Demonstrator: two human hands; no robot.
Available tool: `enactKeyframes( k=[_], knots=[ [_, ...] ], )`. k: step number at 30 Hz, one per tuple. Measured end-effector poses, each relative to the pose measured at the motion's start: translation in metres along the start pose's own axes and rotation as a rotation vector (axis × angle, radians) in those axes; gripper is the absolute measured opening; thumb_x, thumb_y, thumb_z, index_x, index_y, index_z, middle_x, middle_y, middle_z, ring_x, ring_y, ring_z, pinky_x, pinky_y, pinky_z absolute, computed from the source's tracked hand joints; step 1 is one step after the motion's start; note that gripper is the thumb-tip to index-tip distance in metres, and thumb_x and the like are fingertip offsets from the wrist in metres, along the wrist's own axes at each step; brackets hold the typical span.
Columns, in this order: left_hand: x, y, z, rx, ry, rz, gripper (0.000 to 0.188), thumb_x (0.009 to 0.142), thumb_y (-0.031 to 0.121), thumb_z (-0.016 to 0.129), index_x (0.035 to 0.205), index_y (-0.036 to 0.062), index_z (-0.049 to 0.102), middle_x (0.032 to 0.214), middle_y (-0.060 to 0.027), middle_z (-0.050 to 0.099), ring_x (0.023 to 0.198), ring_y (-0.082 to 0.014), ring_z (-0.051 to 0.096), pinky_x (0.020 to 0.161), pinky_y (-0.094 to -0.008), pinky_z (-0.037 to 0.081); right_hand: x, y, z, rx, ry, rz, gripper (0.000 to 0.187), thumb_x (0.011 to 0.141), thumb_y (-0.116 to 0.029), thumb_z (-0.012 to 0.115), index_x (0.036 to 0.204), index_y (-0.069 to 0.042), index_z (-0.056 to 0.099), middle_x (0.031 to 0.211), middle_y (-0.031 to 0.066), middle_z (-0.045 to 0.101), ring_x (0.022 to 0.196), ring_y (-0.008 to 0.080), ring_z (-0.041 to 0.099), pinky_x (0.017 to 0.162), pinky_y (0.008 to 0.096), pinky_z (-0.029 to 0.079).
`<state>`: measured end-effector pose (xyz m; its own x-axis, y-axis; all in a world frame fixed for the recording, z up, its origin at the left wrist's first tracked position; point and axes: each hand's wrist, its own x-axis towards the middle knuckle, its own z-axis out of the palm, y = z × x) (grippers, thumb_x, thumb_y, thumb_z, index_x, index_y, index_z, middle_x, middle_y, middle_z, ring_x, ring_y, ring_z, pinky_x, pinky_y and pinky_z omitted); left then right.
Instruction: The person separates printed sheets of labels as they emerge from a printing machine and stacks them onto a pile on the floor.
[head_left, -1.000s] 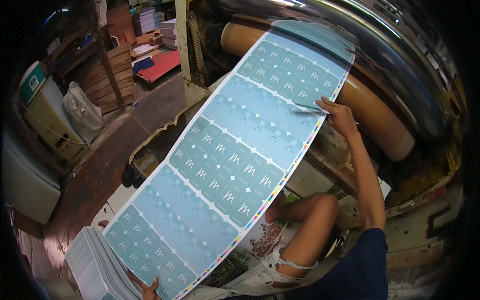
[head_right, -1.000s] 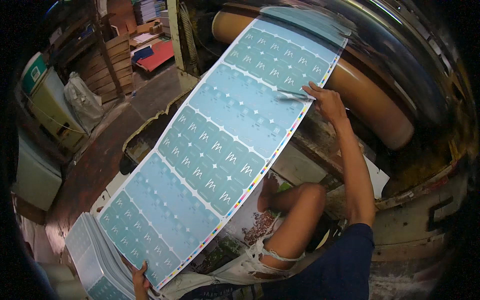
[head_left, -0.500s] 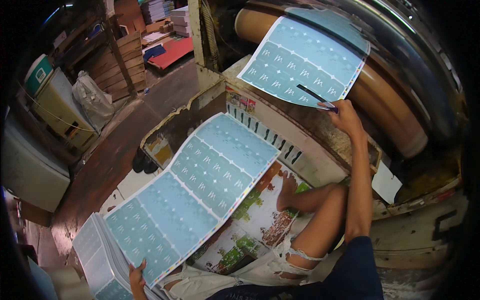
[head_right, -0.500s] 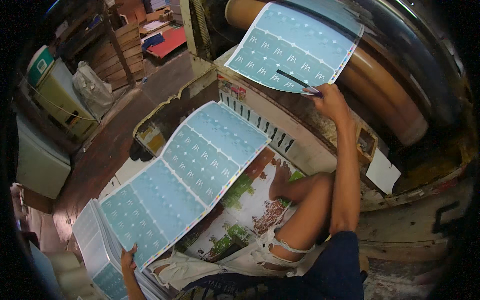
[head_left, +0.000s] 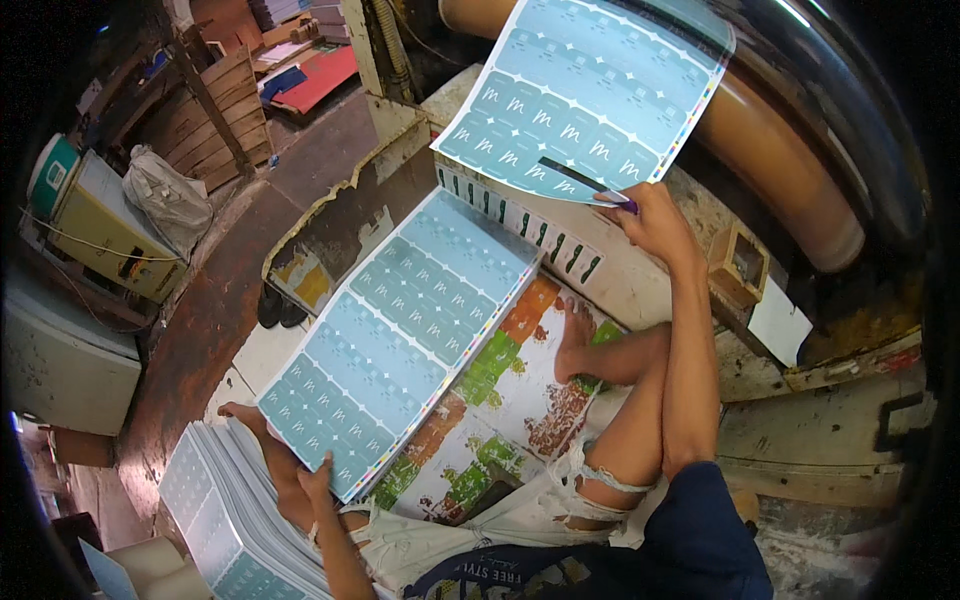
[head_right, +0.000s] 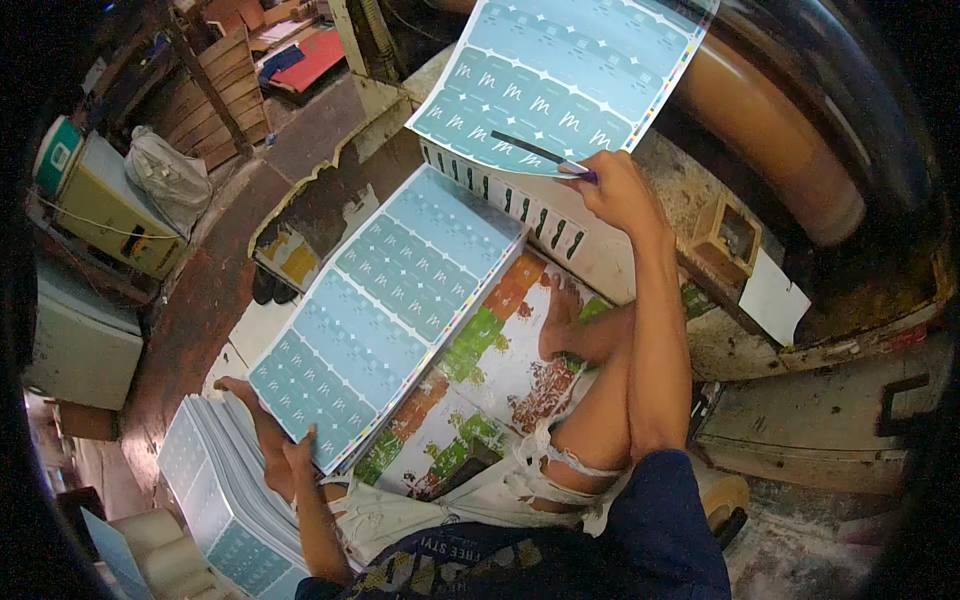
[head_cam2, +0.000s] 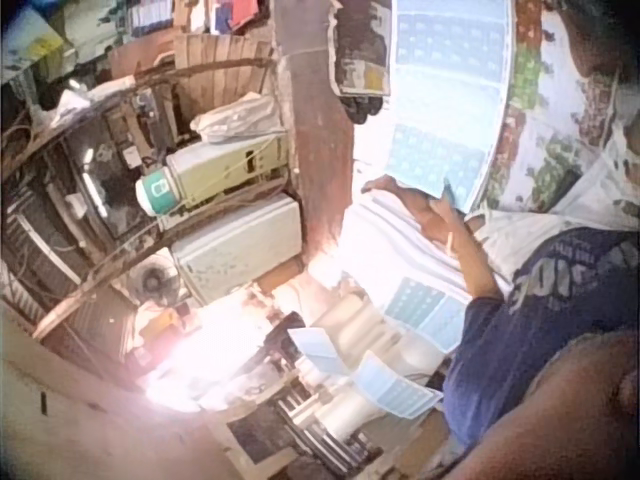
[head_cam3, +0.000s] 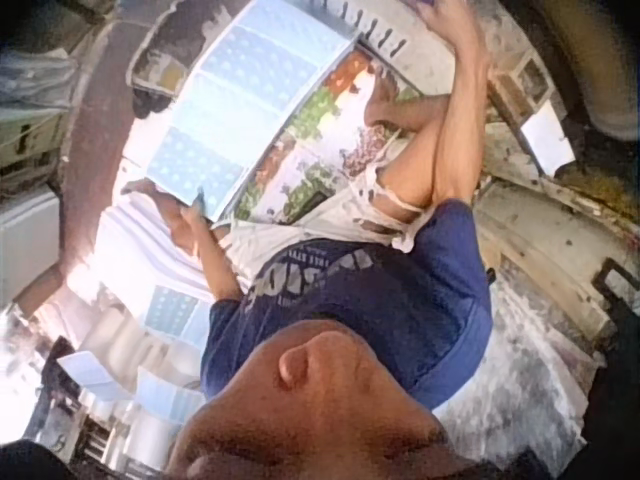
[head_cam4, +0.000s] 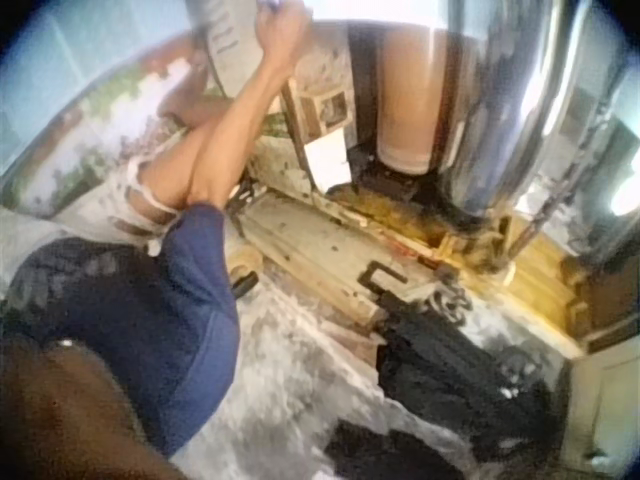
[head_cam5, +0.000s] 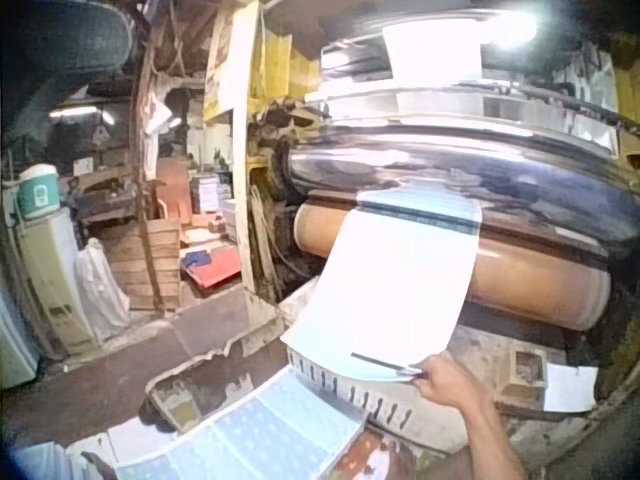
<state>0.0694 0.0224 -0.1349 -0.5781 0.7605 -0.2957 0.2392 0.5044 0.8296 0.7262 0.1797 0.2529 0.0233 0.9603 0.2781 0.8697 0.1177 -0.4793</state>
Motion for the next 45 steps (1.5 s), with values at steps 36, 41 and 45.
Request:
enactKeyframes(
  k=[36, 41, 45],
  knots=[
    [-0.397, 0.581, -0.043, -0.465, -1.600, 1.507, 0.065, 0.090, 0.033, 0.061, 0.135, -0.0067, 0.037, 0.128, -0.0205, 0.050, 0.114, -0.0332, 0.055, 0.099, -0.0426, 0.045, -0.098, -0.140, -0.048, 0.079, 0.017, -0.095, 0.052, 0.067, -0.001, 0.056, 0.117, -0.009, 0.066, 0.118, 0.0275, 0.060, 0.076, 0.0332, 0.070, 0.073, 0.0394, 0.058],
    [-0.319, 0.542, -0.030, -0.570, -0.906, 0.856, 0.062, 0.092, 0.040, 0.056, 0.129, -0.0087, 0.042, 0.118, -0.0203, 0.056, 0.110, -0.0332, 0.057, 0.099, -0.0432, 0.046, -0.106, -0.145, -0.050, 0.180, 0.074, -0.119, 0.054, 0.068, 0.002, 0.057, 0.120, -0.010, 0.065, 0.118, 0.0270, 0.060, 0.079, 0.0373, 0.068, 0.072, 0.0404, 0.056],
    [-0.266, 0.511, 0.030, -0.823, -0.688, 0.243, 0.063, 0.094, 0.045, 0.052, 0.124, -0.0102, 0.046, 0.110, -0.0202, 0.061, 0.107, -0.0332, 0.059, 0.099, -0.0436, 0.046, -0.138, -0.156, -0.057, 0.196, 0.093, -0.179, 0.065, 0.065, 0.002, 0.058, 0.128, -0.013, 0.058, 0.127, 0.0265, 0.055, 0.069, 0.0350, 0.066, 0.064, 0.0406, 0.054]
  ],
)
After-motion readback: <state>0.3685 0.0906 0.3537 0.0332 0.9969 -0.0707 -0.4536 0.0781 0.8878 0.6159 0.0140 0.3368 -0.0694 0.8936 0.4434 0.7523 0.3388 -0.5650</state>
